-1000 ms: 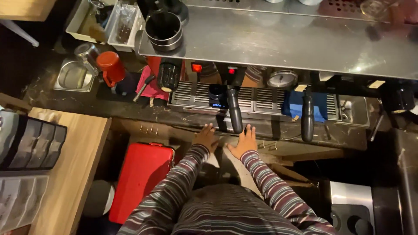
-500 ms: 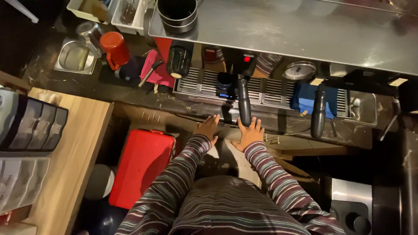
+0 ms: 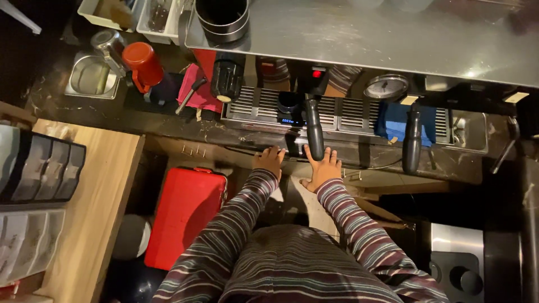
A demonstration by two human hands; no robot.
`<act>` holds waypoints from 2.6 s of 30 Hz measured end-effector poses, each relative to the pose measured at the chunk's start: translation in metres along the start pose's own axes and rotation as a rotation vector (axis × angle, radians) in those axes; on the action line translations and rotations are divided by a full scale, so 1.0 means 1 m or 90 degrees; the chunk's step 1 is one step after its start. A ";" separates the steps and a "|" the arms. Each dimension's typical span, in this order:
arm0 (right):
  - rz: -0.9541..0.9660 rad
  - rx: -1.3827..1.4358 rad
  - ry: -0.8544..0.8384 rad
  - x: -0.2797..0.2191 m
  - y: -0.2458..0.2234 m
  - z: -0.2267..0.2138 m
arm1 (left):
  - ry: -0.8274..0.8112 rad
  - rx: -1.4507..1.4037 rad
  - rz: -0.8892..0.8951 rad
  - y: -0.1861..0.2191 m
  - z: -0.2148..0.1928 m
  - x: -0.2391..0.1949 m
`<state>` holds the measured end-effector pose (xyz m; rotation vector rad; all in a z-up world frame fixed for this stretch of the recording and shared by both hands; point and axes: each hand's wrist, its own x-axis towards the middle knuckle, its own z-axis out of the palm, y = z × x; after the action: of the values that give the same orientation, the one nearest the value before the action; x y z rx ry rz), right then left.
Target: Preparing espresso shots by tamping coffee grounds and operating a professional espresso machine.
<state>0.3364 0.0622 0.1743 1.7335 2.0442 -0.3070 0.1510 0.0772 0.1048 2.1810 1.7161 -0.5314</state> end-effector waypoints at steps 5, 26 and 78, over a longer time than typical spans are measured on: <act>-0.007 -0.004 0.012 0.003 0.003 0.008 | -0.002 -0.027 0.014 -0.003 -0.013 -0.004; -0.085 -0.041 0.024 0.011 0.036 0.032 | -0.012 -0.037 -0.079 0.025 -0.008 -0.006; 0.058 -0.021 -0.006 0.008 -0.022 -0.001 | -0.016 0.025 0.047 -0.010 0.003 0.009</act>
<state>0.3136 0.0658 0.1693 1.7955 1.9452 -0.2514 0.1424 0.0857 0.0975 2.2466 1.6184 -0.5754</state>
